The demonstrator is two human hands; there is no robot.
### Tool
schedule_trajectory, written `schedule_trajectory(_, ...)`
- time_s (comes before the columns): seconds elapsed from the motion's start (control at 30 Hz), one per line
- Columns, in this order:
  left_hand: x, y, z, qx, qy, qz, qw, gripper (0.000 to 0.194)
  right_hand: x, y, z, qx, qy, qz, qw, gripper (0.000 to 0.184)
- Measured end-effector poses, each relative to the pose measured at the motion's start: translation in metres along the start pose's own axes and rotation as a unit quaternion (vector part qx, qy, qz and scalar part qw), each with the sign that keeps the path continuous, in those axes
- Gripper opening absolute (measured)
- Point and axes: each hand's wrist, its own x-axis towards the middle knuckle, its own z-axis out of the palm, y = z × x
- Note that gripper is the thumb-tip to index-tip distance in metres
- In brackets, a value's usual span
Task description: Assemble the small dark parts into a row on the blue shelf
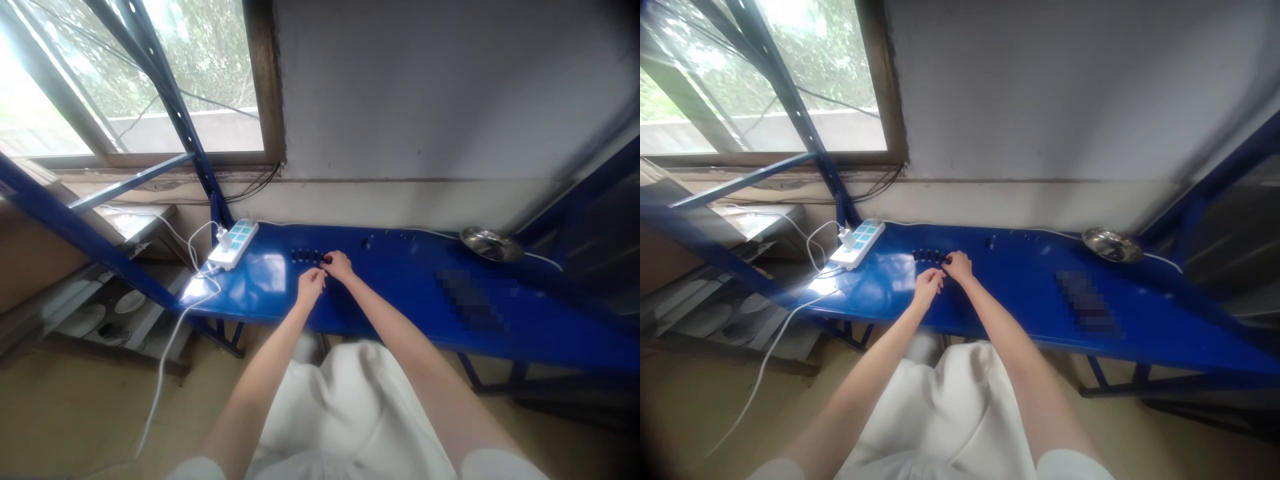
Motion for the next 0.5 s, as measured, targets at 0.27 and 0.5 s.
schedule_trajectory(0.27, -0.0008, 0.0008, -0.0004, -0.006, 0.0, 0.01, 1.0, 0.023, 0.0004, -0.0034, 0.0014, -0.003, -0.007, -0.003, 1.0, 0.023)
schedule_trajectory(0.5, -0.0016, -0.0021, -0.0018, 0.035, 0.11, 0.061, 0.991, 0.019, -0.0039, -0.0007, -0.0026, 0.003, -0.004, -0.03, 1.0, 0.035)
